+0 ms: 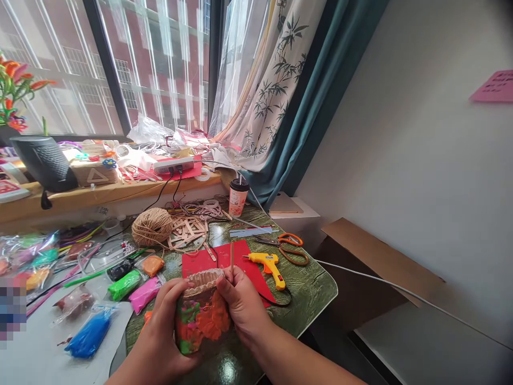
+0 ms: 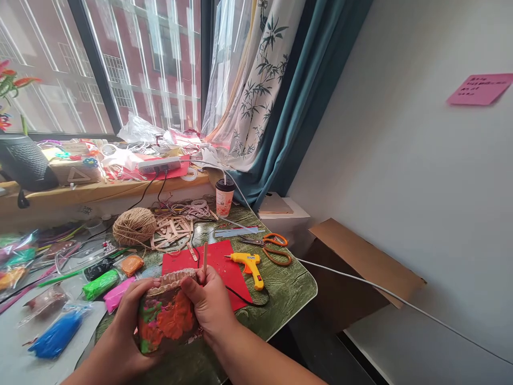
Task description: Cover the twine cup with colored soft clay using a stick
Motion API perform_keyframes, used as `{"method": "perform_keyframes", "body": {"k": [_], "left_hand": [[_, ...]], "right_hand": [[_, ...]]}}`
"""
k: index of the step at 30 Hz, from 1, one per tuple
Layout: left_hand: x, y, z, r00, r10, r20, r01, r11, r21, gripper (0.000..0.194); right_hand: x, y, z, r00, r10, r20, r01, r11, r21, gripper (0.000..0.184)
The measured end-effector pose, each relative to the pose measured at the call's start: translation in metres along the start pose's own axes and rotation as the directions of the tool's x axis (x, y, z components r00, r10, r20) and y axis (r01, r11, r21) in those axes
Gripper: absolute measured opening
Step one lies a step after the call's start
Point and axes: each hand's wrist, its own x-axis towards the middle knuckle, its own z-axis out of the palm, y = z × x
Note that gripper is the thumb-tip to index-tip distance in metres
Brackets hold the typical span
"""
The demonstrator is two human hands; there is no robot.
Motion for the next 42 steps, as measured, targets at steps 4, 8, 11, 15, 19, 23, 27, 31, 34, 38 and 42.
{"method": "perform_keyframes", "body": {"k": [4,8,11,15,19,23,27,31,34,38,42], "left_hand": [[-0.001,0.008,0.004,0.98,-0.196,-0.039,0.184,0.962,-0.2,0.081],[-0.001,0.012,0.006,0.933,-0.358,0.029,0.341,0.859,-0.381,0.085],[0.0,0.012,0.006,0.917,-0.396,0.052,0.377,0.815,-0.44,0.088],[0.0,0.012,0.005,0.915,-0.401,0.051,0.382,0.817,-0.433,0.088],[-0.001,0.009,0.007,0.915,-0.402,0.03,0.384,0.847,-0.367,0.088],[-0.001,0.008,0.009,0.937,-0.347,-0.033,0.327,0.908,-0.263,0.085],[-0.001,0.006,0.012,0.961,-0.261,-0.087,0.251,0.961,-0.112,0.08],[-0.005,0.0,0.015,0.969,-0.204,-0.138,0.206,0.979,-0.006,0.083],[-0.007,-0.005,0.018,0.98,-0.156,-0.123,0.163,0.985,0.055,0.085],[-0.007,-0.007,0.018,0.987,-0.126,-0.104,0.136,0.985,0.104,0.087],[-0.005,-0.002,0.018,0.987,-0.114,-0.112,0.129,0.983,0.131,0.081]], "right_hand": [[-0.003,-0.005,-0.001,1.0,0.023,-0.005,-0.023,0.997,-0.068,0.069],[-0.006,-0.013,-0.007,0.989,0.035,0.14,-0.013,0.988,-0.156,0.074],[-0.009,-0.016,-0.012,0.963,0.087,0.253,-0.041,0.982,-0.182,0.086],[-0.012,-0.016,-0.014,0.958,0.113,0.262,-0.056,0.975,-0.216,0.09],[-0.011,-0.013,-0.008,0.975,0.073,0.209,-0.027,0.976,-0.215,0.081],[-0.01,-0.007,0.0,0.987,0.002,0.159,0.034,0.974,-0.222,0.073],[-0.009,-0.002,0.004,0.989,-0.043,0.142,0.08,0.962,-0.262,0.065],[-0.005,0.001,0.002,0.992,-0.048,0.121,0.083,0.949,-0.305,0.066],[0.001,0.003,0.001,0.996,-0.048,0.076,0.07,0.941,-0.332,0.07],[0.007,0.005,0.001,0.999,-0.04,0.012,0.041,0.937,-0.346,0.074],[0.007,0.004,0.002,0.999,-0.042,-0.017,0.034,0.939,-0.343,0.071]]}}
